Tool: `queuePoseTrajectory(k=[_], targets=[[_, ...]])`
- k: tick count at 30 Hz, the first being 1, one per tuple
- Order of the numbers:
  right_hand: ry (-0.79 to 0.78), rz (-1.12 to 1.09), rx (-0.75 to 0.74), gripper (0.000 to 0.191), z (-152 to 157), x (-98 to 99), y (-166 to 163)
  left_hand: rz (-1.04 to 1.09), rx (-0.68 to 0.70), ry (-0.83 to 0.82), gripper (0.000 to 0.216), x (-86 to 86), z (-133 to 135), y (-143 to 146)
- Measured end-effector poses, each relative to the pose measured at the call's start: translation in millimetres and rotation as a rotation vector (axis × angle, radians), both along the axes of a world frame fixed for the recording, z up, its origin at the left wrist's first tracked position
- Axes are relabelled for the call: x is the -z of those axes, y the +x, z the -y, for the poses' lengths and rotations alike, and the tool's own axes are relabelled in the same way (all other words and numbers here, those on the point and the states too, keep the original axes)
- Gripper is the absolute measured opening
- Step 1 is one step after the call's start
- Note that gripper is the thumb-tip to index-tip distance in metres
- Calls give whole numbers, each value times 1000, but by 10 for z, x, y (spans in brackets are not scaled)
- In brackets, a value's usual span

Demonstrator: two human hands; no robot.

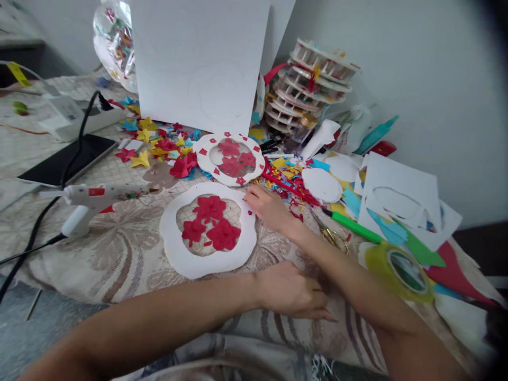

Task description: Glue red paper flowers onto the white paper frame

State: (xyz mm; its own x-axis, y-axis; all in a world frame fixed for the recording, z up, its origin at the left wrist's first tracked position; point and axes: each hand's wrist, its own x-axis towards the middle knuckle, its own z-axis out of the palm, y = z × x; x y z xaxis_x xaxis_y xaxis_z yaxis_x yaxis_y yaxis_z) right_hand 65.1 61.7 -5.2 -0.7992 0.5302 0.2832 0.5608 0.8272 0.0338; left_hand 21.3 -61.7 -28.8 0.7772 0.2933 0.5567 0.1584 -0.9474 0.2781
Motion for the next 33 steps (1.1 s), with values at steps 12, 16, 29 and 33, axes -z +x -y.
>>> queuePoseTrajectory(k=[12, 16, 29, 33], targets=[[-89, -438, 202, 17, 281, -425, 880, -60, -58, -22, 40, -98, -46, -70], [-88, -522, 348, 17, 352, -373, 1218, -106, -81, -65, 38, -107, -74, -78], [-251, -337, 433, 11, 345, -127, 1436, -172, -213, -157, 38, -197, -134, -110], [-237, -339, 477, 11, 302, -104, 1456, -143, -217, -149, 37, -201, -140, -116]])
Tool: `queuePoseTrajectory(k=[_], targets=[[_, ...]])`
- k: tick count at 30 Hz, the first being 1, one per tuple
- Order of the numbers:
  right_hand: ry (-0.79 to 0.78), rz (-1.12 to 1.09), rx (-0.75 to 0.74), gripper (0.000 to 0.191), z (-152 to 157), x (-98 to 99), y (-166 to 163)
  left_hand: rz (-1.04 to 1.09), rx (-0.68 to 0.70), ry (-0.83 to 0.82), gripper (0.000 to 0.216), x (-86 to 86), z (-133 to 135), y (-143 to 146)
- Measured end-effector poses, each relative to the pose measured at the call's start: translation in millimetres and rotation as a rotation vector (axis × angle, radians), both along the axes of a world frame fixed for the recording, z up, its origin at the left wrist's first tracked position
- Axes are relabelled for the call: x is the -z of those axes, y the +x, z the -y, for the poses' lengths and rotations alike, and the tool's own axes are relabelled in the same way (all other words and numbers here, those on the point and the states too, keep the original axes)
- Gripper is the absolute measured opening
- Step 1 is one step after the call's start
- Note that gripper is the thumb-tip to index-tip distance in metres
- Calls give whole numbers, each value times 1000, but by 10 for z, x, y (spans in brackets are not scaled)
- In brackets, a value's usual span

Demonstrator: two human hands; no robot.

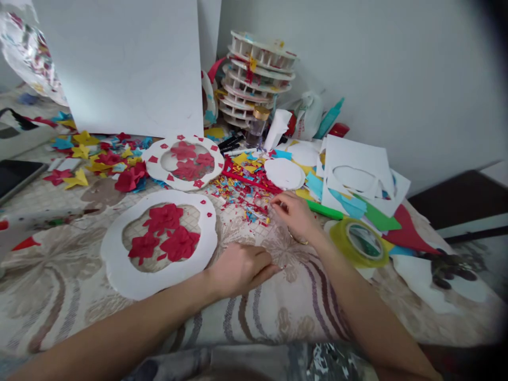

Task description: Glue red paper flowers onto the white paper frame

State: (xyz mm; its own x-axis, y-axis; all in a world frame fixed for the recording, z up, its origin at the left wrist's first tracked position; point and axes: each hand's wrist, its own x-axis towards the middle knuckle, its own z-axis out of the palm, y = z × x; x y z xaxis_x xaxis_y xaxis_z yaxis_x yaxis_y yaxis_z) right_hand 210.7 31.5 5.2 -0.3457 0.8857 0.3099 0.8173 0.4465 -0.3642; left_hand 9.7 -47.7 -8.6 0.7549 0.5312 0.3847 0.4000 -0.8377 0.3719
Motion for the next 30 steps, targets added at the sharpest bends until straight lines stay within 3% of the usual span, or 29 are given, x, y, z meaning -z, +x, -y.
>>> queuePoseTrajectory(k=[13, 19, 30], targets=[[173, -28, 207, 13, -198, 38, 358, -2, -5, 42, 35, -4, -10, -2], [344, -145, 337, 15, -233, -64, 558, -14, -32, 18, 35, -37, -38, -37], [308, -109, 390, 15, -210, -132, 786, 65, -48, -99, 21, 9, -56, -37]])
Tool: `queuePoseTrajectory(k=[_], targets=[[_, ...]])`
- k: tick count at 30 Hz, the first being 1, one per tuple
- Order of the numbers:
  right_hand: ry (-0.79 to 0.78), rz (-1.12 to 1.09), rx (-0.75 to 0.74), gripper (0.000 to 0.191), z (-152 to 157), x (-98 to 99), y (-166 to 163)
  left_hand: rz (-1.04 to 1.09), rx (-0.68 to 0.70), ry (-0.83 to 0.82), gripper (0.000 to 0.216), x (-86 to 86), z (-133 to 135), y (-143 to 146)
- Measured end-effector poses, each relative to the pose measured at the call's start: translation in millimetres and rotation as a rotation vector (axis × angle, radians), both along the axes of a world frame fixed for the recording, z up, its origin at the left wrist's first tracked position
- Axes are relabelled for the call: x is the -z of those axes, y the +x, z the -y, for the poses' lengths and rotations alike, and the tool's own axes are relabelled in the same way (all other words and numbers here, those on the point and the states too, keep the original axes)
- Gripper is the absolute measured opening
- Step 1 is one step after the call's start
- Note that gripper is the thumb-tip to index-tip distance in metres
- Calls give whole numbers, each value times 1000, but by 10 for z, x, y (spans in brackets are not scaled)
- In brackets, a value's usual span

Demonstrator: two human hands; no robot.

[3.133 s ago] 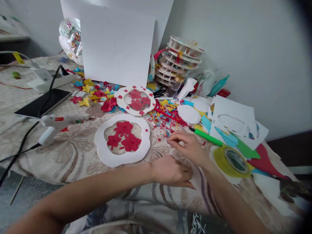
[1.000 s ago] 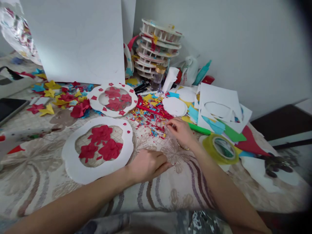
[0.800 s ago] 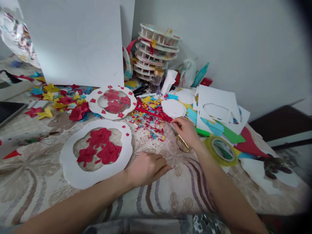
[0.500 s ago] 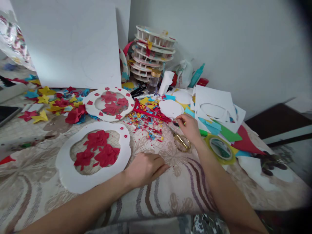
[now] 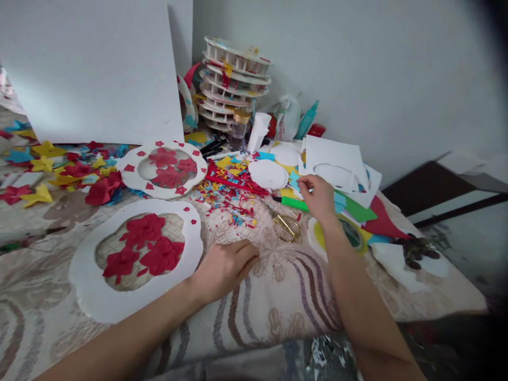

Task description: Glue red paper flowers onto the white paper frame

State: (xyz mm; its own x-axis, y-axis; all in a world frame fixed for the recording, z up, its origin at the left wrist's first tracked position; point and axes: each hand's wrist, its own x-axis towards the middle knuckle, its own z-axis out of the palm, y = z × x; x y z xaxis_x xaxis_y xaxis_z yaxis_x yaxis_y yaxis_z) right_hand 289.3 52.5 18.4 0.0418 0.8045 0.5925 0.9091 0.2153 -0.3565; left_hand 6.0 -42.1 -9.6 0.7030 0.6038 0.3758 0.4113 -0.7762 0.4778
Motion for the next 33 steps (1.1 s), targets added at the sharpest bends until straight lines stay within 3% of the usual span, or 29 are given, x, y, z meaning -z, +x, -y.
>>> queuePoseTrajectory(k=[7, 13, 19, 24, 27, 33], targets=[[-82, 23, -104, 14, -8, 57, -188, -60, -12, -18, 35, -41, -10, -10], [-222, 161, -98, 14, -254, 40, -380, -74, -2, -3, 34, -40, -15, -21], [-272, 361, -34, 29, -616, 9, -591, -75, 11, 16, 36, -40, -14, -28], [-395, 469, -89, 45, -826, 38, -800, -73, 12, 15, 34, -38, -28, -31], [-420, 499, -105, 48, -900, 29, -789, -72, 15, 20, 33, -37, -30, -35], [-415, 517, 18, 45, -972, -104, -470, -69, 14, 44, 32, -30, -26, -33]])
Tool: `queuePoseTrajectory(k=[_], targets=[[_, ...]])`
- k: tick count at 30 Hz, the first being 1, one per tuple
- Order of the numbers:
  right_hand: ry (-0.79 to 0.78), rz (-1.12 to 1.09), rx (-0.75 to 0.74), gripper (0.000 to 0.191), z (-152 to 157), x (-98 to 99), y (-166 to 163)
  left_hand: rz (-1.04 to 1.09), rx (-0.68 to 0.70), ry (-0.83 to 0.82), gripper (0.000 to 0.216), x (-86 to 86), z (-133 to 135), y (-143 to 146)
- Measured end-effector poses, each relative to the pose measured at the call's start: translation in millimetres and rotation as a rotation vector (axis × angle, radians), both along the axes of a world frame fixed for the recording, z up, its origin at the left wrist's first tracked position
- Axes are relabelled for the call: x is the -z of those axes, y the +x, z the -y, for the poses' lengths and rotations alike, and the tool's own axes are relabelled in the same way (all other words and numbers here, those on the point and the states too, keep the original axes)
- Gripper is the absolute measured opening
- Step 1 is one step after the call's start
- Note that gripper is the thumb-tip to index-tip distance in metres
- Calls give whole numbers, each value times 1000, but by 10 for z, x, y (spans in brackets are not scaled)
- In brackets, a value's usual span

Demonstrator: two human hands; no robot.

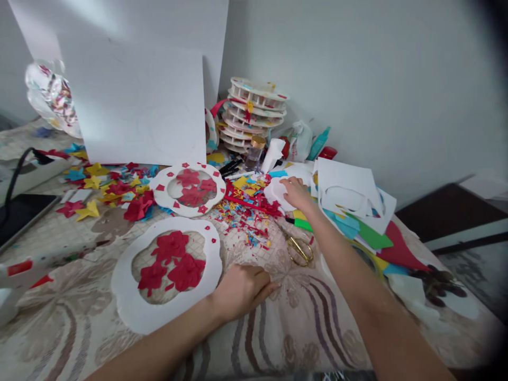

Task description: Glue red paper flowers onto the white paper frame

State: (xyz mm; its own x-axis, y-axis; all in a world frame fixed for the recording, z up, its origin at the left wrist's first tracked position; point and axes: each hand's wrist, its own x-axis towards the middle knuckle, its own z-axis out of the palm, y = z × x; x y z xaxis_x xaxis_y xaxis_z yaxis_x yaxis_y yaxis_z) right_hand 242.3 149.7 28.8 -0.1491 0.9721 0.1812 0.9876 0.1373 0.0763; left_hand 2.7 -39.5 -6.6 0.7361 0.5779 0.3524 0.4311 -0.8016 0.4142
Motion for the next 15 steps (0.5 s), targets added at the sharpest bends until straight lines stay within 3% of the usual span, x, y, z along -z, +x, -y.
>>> queuePoseTrajectory(k=[3, 8, 15], targets=[[-7, -5, -18, 44, -24, -34, 47, 1, 4, 7, 32, 1, 0, 3], [-83, -35, -173, 39, -86, -48, -111, -8, 7, 9, 30, 7, -5, 2], [-169, -35, -124, 23, -94, -119, -80, 8, 0, 11, 31, 23, -16, -2]])
